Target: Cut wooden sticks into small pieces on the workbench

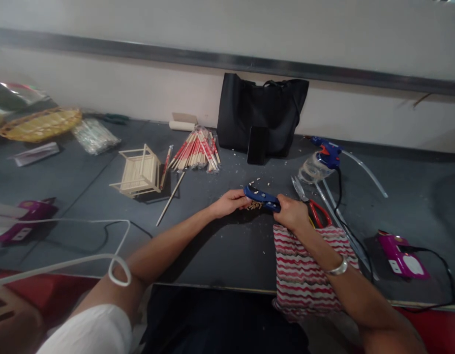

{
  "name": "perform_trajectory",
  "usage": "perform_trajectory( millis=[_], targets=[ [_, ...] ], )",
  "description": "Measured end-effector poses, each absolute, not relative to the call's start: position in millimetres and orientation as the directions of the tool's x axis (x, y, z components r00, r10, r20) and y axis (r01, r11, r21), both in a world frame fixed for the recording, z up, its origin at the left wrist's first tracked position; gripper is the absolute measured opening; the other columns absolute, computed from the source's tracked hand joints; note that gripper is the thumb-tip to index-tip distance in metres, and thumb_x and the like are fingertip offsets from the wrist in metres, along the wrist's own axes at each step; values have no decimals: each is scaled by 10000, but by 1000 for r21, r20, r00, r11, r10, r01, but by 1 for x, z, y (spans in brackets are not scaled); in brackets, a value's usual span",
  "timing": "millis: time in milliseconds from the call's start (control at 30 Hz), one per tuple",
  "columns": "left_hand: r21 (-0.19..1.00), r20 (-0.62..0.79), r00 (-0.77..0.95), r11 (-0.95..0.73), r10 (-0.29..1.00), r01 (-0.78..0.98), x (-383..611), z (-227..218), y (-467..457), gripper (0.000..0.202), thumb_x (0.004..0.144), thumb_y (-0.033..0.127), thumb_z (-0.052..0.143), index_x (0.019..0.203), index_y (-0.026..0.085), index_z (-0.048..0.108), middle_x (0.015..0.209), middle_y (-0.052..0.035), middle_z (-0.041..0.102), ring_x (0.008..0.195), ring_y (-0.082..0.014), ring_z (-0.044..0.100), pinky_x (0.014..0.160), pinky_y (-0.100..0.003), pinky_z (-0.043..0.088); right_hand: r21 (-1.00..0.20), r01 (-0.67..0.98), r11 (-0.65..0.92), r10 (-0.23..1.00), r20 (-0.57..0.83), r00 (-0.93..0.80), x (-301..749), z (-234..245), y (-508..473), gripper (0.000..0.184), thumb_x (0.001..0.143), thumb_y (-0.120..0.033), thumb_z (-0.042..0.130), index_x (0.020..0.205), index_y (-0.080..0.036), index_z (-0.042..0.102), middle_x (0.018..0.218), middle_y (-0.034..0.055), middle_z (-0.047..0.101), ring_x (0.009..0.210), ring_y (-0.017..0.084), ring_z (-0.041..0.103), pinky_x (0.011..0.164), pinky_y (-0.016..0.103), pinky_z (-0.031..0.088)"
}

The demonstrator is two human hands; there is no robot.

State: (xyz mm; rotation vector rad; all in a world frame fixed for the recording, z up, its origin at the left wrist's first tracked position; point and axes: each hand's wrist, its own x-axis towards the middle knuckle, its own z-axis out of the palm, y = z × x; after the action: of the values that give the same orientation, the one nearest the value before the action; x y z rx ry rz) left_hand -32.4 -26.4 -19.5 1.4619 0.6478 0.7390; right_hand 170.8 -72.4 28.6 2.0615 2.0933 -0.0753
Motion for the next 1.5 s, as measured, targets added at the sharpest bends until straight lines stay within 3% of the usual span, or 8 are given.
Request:
perform_trajectory(
  millis=[233,433,633,933,1167,1500],
  targets=[
    [995,66,588,-10,806,-98,-31,-15,-30,529,763,642,697,631,160,522,580,56,416,578,-82,375,578,-232,367,96,995,38,993,-112,-27,177,21,-74,143,788,-267,584,905,-231,658,817,61,749,743,209,675,585,263,331],
    [989,83,585,5,807,-148,-31,-15,-28,540,771,637,693,601,155,519,579,40,441,570,-85,365,566,-238,332,39,991,129,990,53,-131,188,6,-69,216,715,-240,608,926,-201,627,912,96,729,872,240,651,691,284,390],
    [994,58,584,7,809,-109,-32,-18,-28,520,739,654,717,721,143,621,621,35,477,612,-100,400,603,-238,369,31,986,165,972,164,-168,193,-6,-67,268,705,-233,611,969,-192,604,932,103,698,892,257,607,763,317,396],
    [994,107,582,-98,806,-47,-32,-27,-25,387,780,532,711,840,150,688,800,-12,634,772,-145,532,786,-277,470,69,989,128,988,74,-133,186,1,-71,307,727,-223,609,1031,-177,596,986,119,671,942,272,580,813,337,383],
    [992,109,593,-128,798,-9,-33,-32,-22,234,834,379,690,855,147,703,818,-17,662,789,-147,581,807,-280,500,64,988,139,990,28,-141,184,5,-71,304,727,-220,610,1029,-187,597,985,115,676,943,269,572,799,329,372],
    [993,121,588,-99,800,-69,-31,-35,-24,340,809,467,712,877,133,702,817,-20,667,780,-145,570,792,-278,489,74,991,109,993,-61,-105,180,15,-72,241,750,-244,597,983,-192,630,932,103,723,864,240,644,696,289,373]
  ],
)
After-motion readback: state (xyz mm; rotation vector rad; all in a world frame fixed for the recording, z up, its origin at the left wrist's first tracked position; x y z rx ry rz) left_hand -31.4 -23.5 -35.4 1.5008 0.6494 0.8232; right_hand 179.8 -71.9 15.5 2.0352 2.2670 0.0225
